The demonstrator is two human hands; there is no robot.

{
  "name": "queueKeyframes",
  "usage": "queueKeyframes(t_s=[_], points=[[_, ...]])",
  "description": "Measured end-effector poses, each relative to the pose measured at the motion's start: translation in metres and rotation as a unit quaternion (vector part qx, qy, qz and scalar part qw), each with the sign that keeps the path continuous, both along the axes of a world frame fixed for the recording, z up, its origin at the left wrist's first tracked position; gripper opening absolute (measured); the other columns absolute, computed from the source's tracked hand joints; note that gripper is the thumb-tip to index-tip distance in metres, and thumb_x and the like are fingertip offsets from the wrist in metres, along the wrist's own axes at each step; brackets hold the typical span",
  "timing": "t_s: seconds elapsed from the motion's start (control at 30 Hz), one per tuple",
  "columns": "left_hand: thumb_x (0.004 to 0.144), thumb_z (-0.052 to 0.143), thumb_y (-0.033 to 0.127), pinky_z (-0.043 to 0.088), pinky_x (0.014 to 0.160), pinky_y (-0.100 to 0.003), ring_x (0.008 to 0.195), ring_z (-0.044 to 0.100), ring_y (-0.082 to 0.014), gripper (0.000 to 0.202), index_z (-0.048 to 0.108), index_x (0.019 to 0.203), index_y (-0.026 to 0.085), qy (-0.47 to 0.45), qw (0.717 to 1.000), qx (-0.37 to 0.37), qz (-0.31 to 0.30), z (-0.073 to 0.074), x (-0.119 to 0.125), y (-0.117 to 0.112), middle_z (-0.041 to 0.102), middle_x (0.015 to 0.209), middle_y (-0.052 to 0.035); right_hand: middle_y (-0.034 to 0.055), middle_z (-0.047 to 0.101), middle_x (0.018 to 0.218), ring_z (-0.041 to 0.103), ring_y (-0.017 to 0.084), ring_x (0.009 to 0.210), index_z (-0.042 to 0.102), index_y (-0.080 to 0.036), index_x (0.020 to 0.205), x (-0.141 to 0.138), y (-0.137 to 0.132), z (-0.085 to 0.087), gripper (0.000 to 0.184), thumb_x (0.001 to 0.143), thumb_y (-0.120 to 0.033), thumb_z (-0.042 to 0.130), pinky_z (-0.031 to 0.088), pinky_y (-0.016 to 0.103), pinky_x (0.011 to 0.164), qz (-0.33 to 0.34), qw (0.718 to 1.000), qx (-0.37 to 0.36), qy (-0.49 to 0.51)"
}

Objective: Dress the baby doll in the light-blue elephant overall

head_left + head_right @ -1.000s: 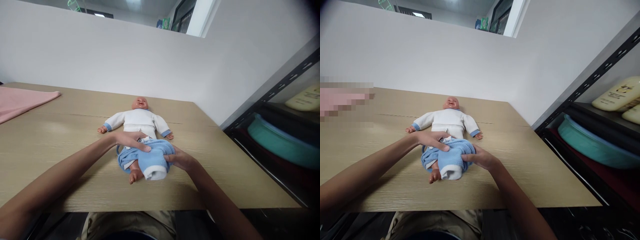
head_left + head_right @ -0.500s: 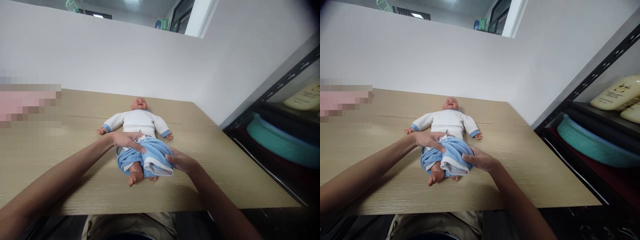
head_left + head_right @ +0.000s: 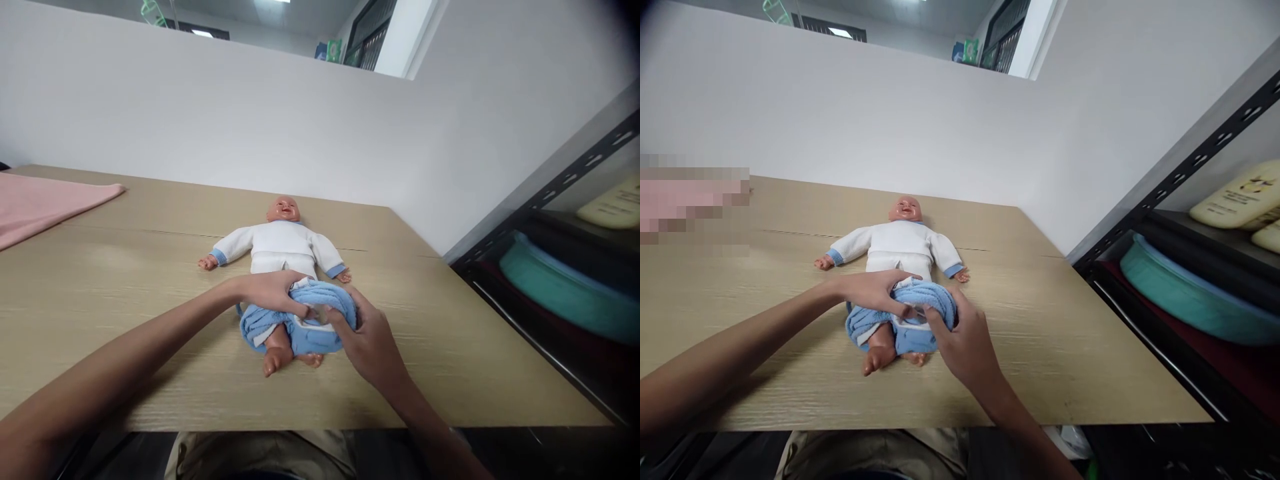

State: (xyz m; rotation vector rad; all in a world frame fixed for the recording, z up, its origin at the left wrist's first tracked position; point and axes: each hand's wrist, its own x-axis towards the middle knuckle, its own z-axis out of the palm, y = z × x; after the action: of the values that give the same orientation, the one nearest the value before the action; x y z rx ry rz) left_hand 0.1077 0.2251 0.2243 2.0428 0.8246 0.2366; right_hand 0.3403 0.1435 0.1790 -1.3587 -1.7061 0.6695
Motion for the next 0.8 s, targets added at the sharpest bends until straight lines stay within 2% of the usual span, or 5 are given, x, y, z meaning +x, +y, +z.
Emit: queueKeyframes(t_s=[0.2, 0.37, 0.5, 0.63, 0.8], points=[[0.087, 0.081, 0.042, 0.047, 0.074, -0.036, 0.090, 0.074, -0.0286, 0.035, 0.070, 0.113, 0.021, 0.130, 0.980, 0.149, 0.035, -0.012, 0.010, -0.012, 0.077, 0.096, -0.0040, 0.0068, 0.080, 0.095, 0.077, 0.030, 0.088, 0.074, -0.025, 0.108, -0.015, -0.040, -0.034, 0.036, 0.099, -0.059, 0.068, 0.065, 0.039, 0.078, 0.007, 0.992, -0.093, 0.087], [0.085, 0.089, 0.048, 0.052, 0.079, -0.039, 0.103, 0.078, -0.0369, 0.055, 0.068, 0.127, 0.019, 0.213, 0.950, 0.226, 0.026, -0.017, 0.014, -0.025, 0.081, 0.117, -0.0136, 0.0087, 0.080, 0.093, 0.077, 0.032, 0.084, 0.076, -0.025, 0.109, -0.007, -0.049, -0.066, 0.029, 0.094, -0.050, 0.072, 0.064, 0.042, 0.077, -0.076, 0.996, -0.031, 0.017], [0.082, 0.091, 0.047, 0.054, 0.082, -0.039, 0.108, 0.080, -0.0391, 0.070, 0.062, 0.138, 0.018, 0.256, 0.944, 0.208, 0.002, -0.021, 0.014, -0.027, 0.082, 0.121, -0.0163, 0.0120, 0.078, 0.104, 0.077, 0.036, 0.100, 0.074, -0.024, 0.103, -0.002, -0.045, -0.068, 0.024, 0.089, -0.042, 0.065, 0.063, 0.045, 0.086, -0.114, 0.991, 0.050, -0.047], [0.083, 0.089, 0.041, 0.054, 0.080, -0.038, 0.106, 0.079, -0.0364, 0.069, 0.057, 0.139, 0.018, 0.241, 0.953, 0.183, 0.001, -0.025, 0.016, -0.025, 0.082, 0.120, -0.0153, 0.0080, 0.080, 0.092, 0.077, 0.032, 0.084, 0.070, -0.024, 0.102, -0.003, -0.042, -0.069, 0.028, 0.091, -0.047, 0.059, 0.061, 0.042, 0.077, -0.103, 0.994, -0.012, -0.012], [0.079, 0.090, 0.036, 0.056, 0.081, -0.035, 0.107, 0.077, -0.0329, 0.070, 0.056, 0.138, 0.017, 0.157, 0.981, 0.110, 0.012, -0.022, 0.010, -0.022, 0.078, 0.124, -0.0139, 0.0076, 0.082, 0.099, 0.078, 0.031, 0.091, 0.069, -0.023, 0.109, -0.009, -0.042, -0.077, 0.032, 0.087, -0.046, 0.063, 0.064, 0.041, 0.083, -0.079, 0.990, -0.062, 0.104]])
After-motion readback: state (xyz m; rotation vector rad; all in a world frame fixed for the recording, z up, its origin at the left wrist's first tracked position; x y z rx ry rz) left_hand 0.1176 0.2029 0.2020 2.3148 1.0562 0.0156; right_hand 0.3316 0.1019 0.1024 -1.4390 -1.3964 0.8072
